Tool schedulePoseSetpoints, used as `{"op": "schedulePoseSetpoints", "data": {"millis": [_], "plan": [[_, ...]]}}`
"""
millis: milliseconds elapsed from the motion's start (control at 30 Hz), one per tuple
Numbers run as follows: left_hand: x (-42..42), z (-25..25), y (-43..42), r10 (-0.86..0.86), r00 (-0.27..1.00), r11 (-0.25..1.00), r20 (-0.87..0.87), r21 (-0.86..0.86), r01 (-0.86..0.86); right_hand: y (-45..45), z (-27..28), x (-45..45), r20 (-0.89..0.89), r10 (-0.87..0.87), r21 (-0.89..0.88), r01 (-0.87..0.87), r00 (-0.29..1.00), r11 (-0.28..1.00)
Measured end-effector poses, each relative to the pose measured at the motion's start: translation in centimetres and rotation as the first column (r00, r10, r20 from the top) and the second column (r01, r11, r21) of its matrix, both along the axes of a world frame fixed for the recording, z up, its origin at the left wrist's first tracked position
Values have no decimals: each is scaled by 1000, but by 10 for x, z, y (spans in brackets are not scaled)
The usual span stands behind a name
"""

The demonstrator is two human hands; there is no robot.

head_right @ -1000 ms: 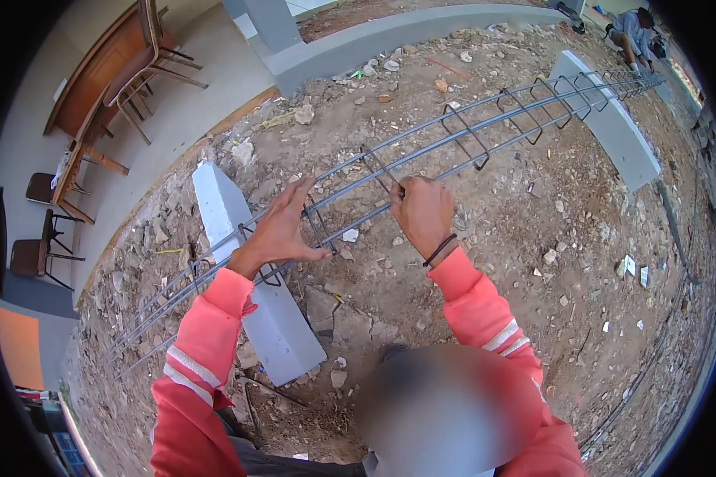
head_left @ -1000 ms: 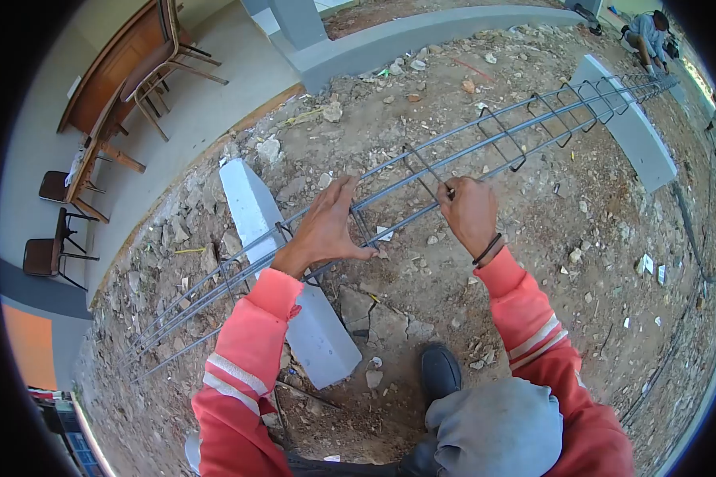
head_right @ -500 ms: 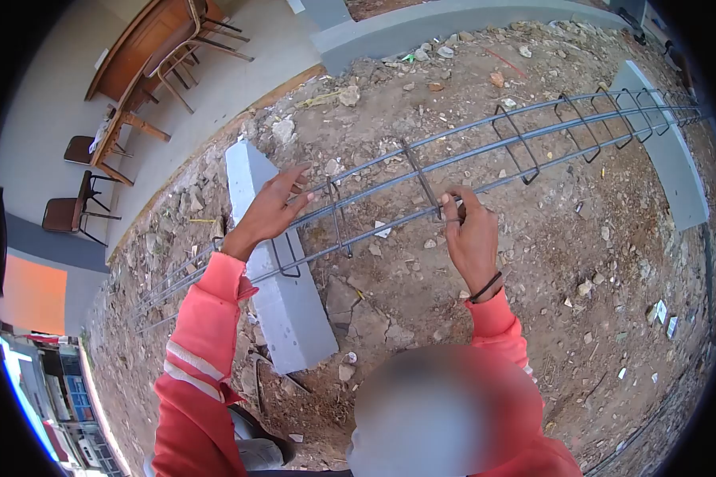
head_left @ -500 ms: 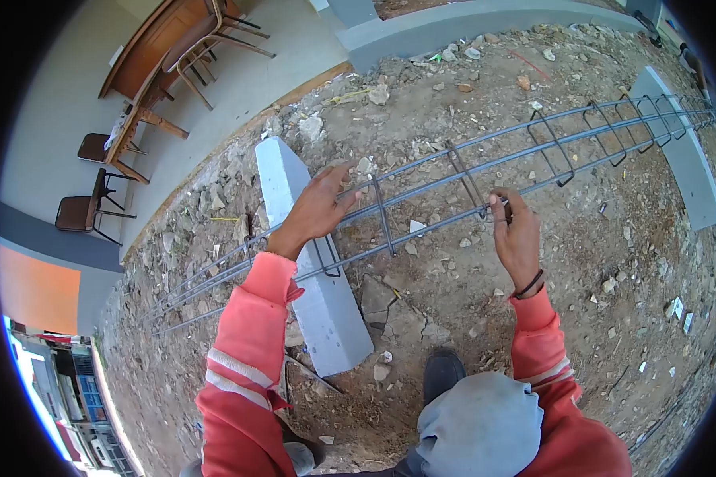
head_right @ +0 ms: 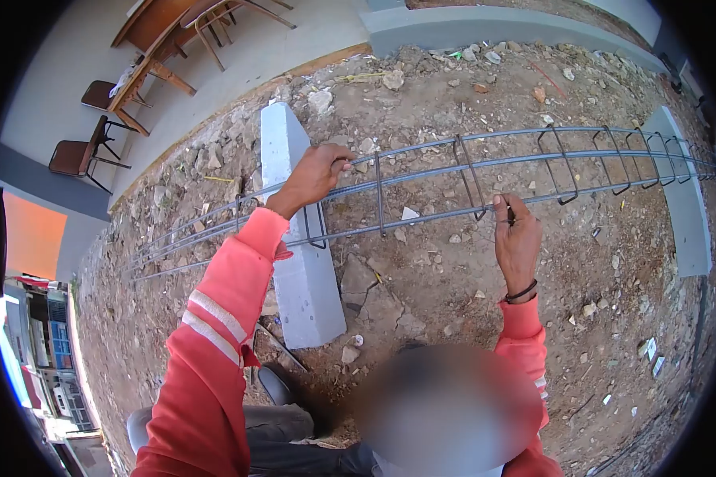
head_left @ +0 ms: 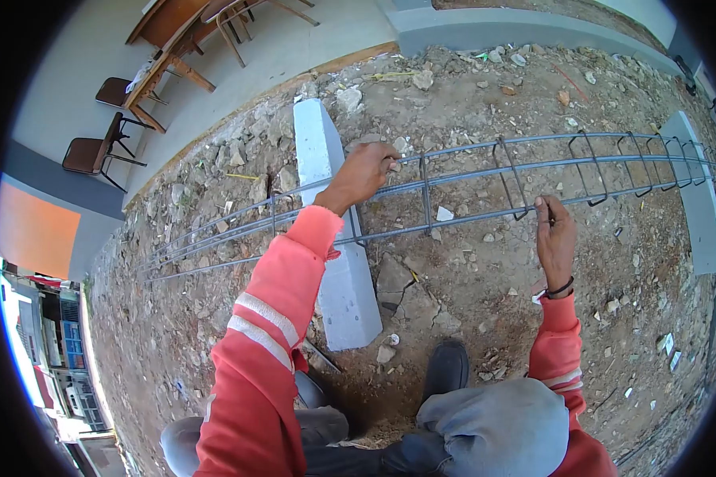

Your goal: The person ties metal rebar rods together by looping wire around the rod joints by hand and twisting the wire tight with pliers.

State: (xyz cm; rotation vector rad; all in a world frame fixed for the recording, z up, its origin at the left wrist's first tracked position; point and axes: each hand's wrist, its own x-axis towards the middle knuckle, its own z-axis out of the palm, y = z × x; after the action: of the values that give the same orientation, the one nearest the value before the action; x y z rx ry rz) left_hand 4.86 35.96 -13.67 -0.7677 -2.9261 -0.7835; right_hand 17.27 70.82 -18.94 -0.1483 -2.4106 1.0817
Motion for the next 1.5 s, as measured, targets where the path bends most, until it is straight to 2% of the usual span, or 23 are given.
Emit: {"op": "schedulePoseSetpoints", "data": {"millis": [67, 133, 167, 233, 300, 500, 600, 667, 700, 767, 800, 833, 900, 967, 1000, 1067, 1100, 1133, 1200, 1233, 1400, 1467, 1500], "plan": [[5, -3, 0, -11, 999, 1000, -34, -15, 11, -3, -1, 2, -2, 9, -16, -9, 1000, 1000], [22, 11, 8, 69, 926, 996, -371, -30, -86, -6, 3, 2, 9, -8, -54, 8, 1000, 999], [34, 18, 16, 90, 923, 994, -373, -19, -105, -5, 3, 0, 6, 11, -44, -11, 1000, 999], [68, 30, 33, 201, 971, 975, -126, 126, -186, -7, -2, -1, -47, -5, -12, 5, 999, 1000], [97, 24, 43, 171, 985, 978, -1, 122, -170, 3, -8, -4, 3, 18, -14, -18, 1000, 1000], [97, -27, 57, -23, 998, 940, 57, 340, 2, 14, -12, -12, -77, 49, 52, -45, 996, 998], [93, -32, 55, -25, 991, 922, 130, 386, -27, 13, 11, -6, 13, 99, 135, -100, 995, 986], [91, -31, 54, -34, 986, 924, 164, 381, -31, -11, 73, 11, 364, -108, 243, 18, 925, 970], [92, -29, 53, -59, 986, 913, 156, 408, -10, -12, 92, 17, 354, -137, 271, 39, 925, 962], [99, -24, 48, -34, 998, 913, 56, 409, 9, -11, 123, 32, 485, 62, 193, -176, 872, 965], [103, -12, 47, -59, 997, 899, 47, 436, 32, -15, 135, 37, 480, 27, 224, -152, 877, 963], [111, 7, 44, 24, 1000, 903, -5, 430, -19, -24, 145, 43, 438, 143, 129, -219, 888, 967], [117, 23, 51, 73, 996, 899, -48, 436, -45, -57, 183, 55, 616, 173, -72, -164, 769, 984], [120, 31, 70, -290, 930, 612, 227, 791, -2, -68, 180, 58, 653, 223, -166, -150, 724, 975], [124, 32, 82, -321, 922, 602, 216, 798, 23, -72, 175, 61, 669, 307, -275, -158, 677, 948], [136, 28, 110, -607, 727, 230, 320, 947, -225, -90, 162, 67, 658, 408, -405, -160, 633, 900], [139, 23, 121, -623, 714, 179, 319, 947, -267, -95, 152, 73, 641, 421, -519, -43, 642, 854], [145, 28, 128, -655, 693, 172, 303, 952, -253, -97, 142, 80, 620, 431, -620, 73, 655, 781], [154, 37, 136, -638, 624, 139, 452, 864, -483, -91, 133, 92, 533, 430, -716, 118, 729, 688], [153, 30, 140, -654, 649, 119, 389, 900, -420, -84, 130, 100, 430, 448, -812, 119, 784, 571], [156, 9, 152, -660, 687, 183, 303, 952, -243, -52, 99, 136, 222, 344, -911, 68, 912, 407], [164, 16, 155, -676, 608, 81, 417, 862, -501, -50, 90, 135, 183, 317, -972, 122, 931, 203], [163, 12, 156, -663, 613, 91, 429, 859, -503, -54, 85, 132, 179, 328, -975, 122, 927, 188]]}}
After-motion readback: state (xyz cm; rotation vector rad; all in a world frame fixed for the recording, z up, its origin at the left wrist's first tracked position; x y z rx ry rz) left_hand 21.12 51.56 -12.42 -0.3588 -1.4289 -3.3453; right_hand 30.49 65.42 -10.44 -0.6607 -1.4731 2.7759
